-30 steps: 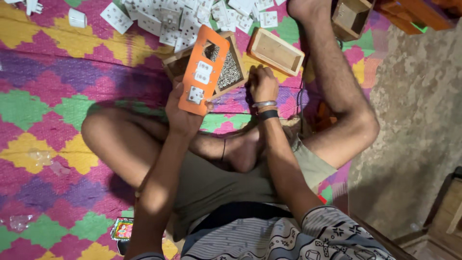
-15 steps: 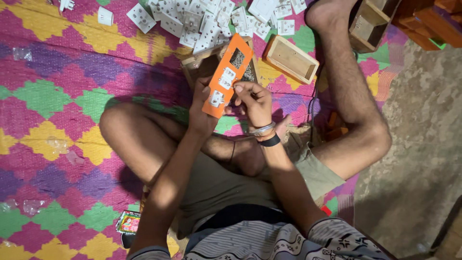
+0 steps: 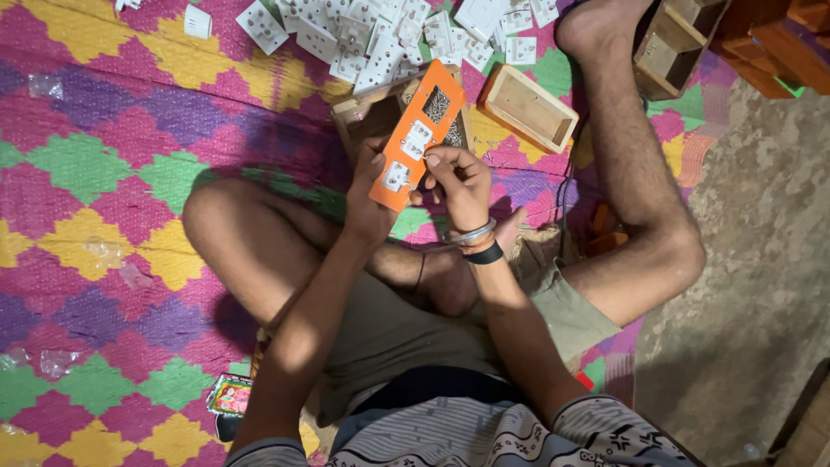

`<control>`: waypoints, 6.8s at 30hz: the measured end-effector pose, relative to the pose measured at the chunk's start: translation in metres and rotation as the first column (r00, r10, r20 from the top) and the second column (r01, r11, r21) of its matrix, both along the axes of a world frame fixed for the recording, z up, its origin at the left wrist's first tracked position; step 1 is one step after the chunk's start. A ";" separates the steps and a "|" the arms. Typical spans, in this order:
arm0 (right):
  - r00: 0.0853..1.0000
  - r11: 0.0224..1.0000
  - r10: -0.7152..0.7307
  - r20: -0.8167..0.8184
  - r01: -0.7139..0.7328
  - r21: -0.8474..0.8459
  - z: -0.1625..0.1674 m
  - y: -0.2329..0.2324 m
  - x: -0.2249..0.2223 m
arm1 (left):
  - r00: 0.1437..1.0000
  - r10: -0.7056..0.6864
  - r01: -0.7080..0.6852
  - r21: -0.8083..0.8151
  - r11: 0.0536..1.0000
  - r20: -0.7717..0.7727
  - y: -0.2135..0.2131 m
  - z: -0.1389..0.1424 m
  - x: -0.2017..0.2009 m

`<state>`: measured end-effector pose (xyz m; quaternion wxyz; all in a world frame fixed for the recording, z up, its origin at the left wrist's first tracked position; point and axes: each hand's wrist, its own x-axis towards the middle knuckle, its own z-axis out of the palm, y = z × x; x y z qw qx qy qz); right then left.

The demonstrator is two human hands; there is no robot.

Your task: The person sits on a patterned mat and assembles small white plastic electrical components into an orange rectangular frame. They pick up individual components and fasten them into the frame using small metal pins from a nearby wooden box. The person works continuously on the same frame, adding components one by one.

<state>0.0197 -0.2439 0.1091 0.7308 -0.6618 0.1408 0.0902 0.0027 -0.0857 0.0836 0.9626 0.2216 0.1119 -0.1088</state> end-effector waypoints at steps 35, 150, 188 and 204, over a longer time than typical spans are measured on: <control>0.949 0.969 -0.126 0.288 0.180 -0.169 -0.007 0.021 -0.009 | 0.995 -0.096 0.080 -0.515 0.853 -0.004 0.008 -0.011 -0.003; 0.762 0.122 0.604 -0.235 -0.380 -0.917 0.021 0.101 0.052 | 0.914 0.393 -0.372 0.179 0.911 -0.101 0.048 -0.011 0.018; 0.989 0.986 0.106 -0.108 -0.091 0.142 -0.020 0.036 0.030 | 0.940 0.340 -0.303 0.549 0.779 0.036 0.018 -0.002 0.010; 0.995 0.994 0.101 0.014 -0.102 0.027 -0.020 0.046 0.030 | 0.931 0.366 -0.304 0.526 0.794 -0.015 0.015 -0.006 0.008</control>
